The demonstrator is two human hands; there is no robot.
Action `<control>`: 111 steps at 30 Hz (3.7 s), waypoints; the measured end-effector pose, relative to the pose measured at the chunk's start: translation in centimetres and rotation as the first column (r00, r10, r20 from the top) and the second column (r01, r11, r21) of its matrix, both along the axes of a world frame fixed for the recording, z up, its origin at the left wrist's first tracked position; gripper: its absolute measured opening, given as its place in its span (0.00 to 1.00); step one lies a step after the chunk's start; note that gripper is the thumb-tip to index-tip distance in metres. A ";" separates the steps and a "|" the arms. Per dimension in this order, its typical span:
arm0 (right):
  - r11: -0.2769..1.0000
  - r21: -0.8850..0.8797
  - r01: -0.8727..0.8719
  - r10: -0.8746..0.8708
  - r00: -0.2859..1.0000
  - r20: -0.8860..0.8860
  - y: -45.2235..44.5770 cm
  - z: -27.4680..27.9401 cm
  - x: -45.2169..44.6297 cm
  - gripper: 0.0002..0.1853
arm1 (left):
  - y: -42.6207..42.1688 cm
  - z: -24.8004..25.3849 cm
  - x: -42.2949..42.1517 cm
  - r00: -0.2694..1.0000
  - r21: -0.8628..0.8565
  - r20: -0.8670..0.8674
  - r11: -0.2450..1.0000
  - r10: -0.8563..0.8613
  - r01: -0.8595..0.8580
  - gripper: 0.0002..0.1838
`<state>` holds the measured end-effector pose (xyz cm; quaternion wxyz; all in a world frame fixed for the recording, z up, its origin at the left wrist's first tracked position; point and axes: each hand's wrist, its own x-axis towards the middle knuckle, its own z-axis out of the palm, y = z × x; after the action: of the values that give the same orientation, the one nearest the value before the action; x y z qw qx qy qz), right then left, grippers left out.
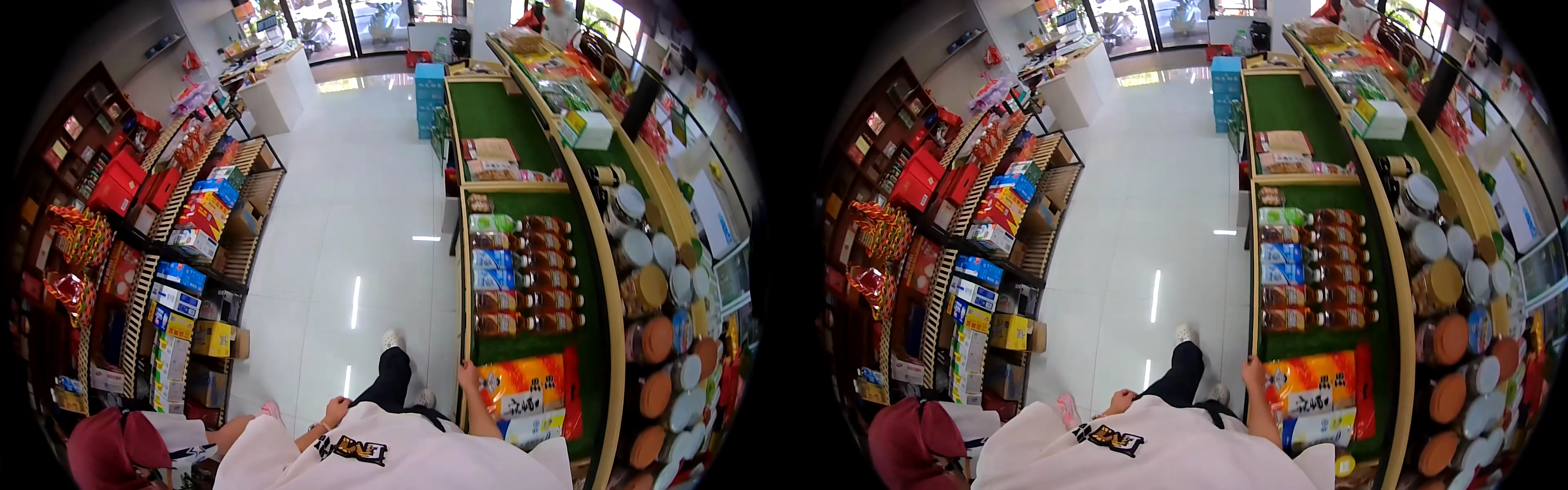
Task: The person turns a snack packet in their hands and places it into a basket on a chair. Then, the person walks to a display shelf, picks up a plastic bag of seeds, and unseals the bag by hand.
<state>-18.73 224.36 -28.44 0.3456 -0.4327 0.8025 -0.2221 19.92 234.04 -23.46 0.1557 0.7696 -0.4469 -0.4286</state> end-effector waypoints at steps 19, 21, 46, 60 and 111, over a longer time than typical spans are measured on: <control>0.971 0.217 0.095 -0.120 0.987 0.105 -21.7 1.1 0.7 0.19 | -34.7 -2.7 2.4 0.947 0.002 -0.320 1.000 -0.023 0.025 0.15; 0.958 0.278 0.067 -0.102 0.988 0.112 -23.4 -2.9 1.8 0.19 | -36.4 -2.1 2.4 0.954 0.021 -0.297 0.998 -0.050 0.059 0.15; 0.992 -0.027 0.127 -0.128 0.988 -0.081 -57.8 3.8 0.4 0.20 | -63.6 -1.7 0.0 0.952 0.120 -0.303 0.989 -0.048 0.088 0.15; 0.927 0.325 0.189 -0.137 0.975 -0.177 -66.6 5.8 -1.6 0.31 | -74.3 -3.3 4.3 0.872 0.315 -0.221 0.878 0.437 -0.361 0.11; 0.680 0.645 0.350 -0.297 0.935 -0.194 -132.9 3.8 -7.7 0.31 | -150.0 3.1 -1.2 0.899 0.100 -0.376 0.974 0.225 -0.203 0.13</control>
<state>-26.42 91.50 -24.64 0.4033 -0.1386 0.9037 0.0397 18.73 84.02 -20.35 0.2640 0.7192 -0.3077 -0.5642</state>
